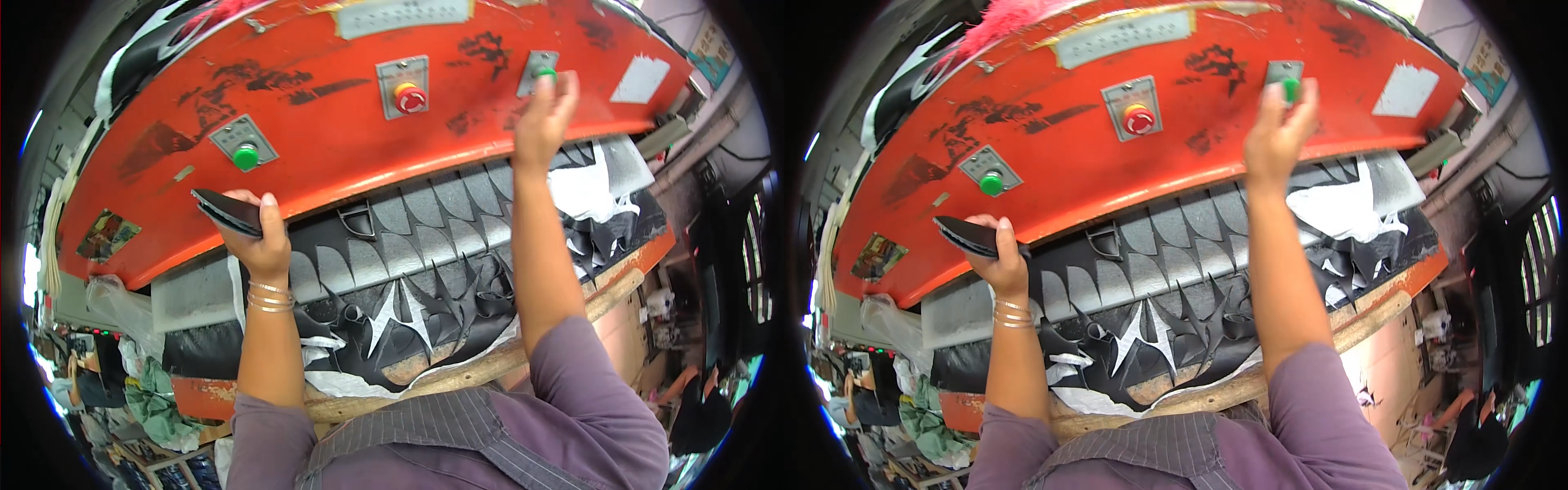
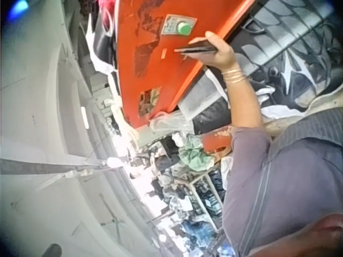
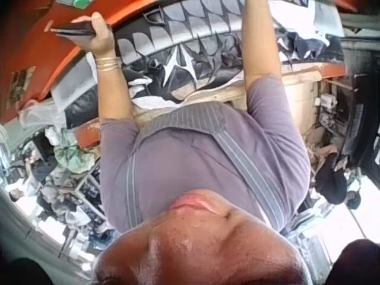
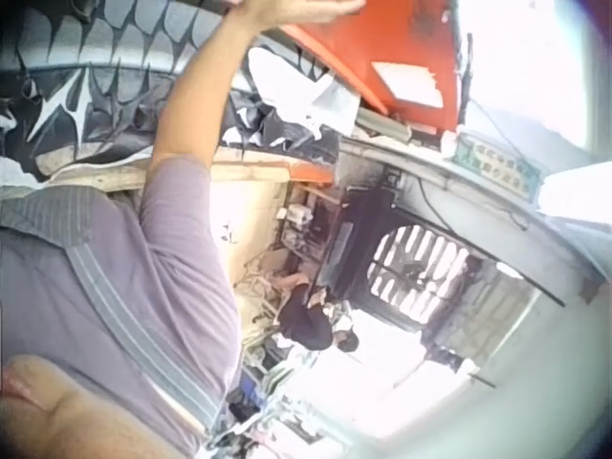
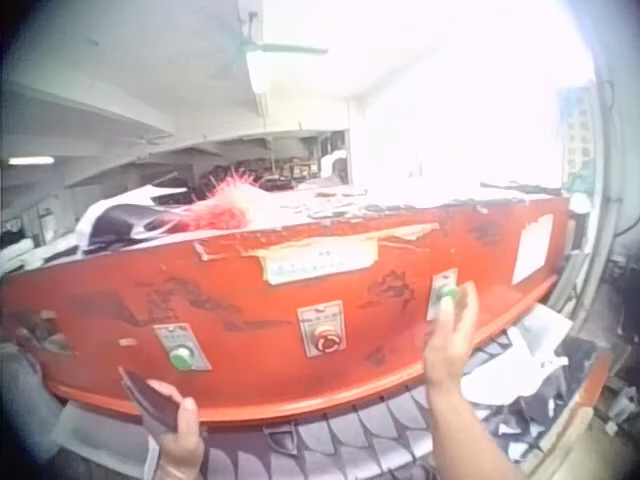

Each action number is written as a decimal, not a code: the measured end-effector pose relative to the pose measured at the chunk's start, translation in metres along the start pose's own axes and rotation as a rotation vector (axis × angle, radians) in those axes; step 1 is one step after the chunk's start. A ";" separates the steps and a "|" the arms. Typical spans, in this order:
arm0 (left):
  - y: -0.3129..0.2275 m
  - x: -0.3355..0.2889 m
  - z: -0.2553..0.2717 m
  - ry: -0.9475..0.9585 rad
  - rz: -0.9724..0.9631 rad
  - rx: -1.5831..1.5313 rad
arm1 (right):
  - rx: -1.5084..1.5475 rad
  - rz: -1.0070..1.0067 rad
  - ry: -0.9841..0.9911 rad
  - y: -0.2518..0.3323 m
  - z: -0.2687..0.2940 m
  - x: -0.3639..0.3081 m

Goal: Operating an industrial die-cutting press to cut shoe components from a sheet of material.

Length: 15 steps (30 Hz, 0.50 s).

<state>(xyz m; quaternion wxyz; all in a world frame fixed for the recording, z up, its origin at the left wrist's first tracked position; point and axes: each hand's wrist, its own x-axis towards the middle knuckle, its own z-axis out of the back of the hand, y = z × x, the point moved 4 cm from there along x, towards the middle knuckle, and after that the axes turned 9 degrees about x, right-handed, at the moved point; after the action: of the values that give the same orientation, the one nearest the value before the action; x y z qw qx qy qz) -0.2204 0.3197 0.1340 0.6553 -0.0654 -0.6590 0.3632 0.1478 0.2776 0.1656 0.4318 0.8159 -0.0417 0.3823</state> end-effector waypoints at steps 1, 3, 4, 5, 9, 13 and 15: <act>0.000 0.002 -0.001 -0.009 0.092 -0.047 | -0.207 0.175 -0.119 0.001 0.016 0.023; -0.025 0.021 -0.009 0.017 -0.209 0.389 | -0.376 0.202 -0.116 -0.021 0.028 0.053; -0.032 0.023 -0.007 0.104 -0.217 0.494 | -0.557 0.202 -0.107 -0.020 0.025 0.054; -0.040 0.023 -0.004 0.193 -0.223 0.597 | -0.548 0.200 -0.099 -0.017 0.030 0.053; -0.056 -0.009 0.036 0.482 0.250 0.299 | -0.328 0.118 0.084 0.017 0.043 0.007; -0.065 -0.124 0.082 1.023 0.247 0.484 | -0.397 -0.700 1.096 0.081 0.035 -0.161; -0.089 -0.163 0.099 1.164 0.340 0.512 | -0.112 -0.150 1.487 0.119 0.044 -0.237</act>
<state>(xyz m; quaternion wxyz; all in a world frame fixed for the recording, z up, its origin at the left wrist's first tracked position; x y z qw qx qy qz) -0.2542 0.1241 0.0631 0.8332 -0.1963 -0.0700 0.5123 -0.0407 0.1089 0.0744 0.4118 0.3197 0.2976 0.7998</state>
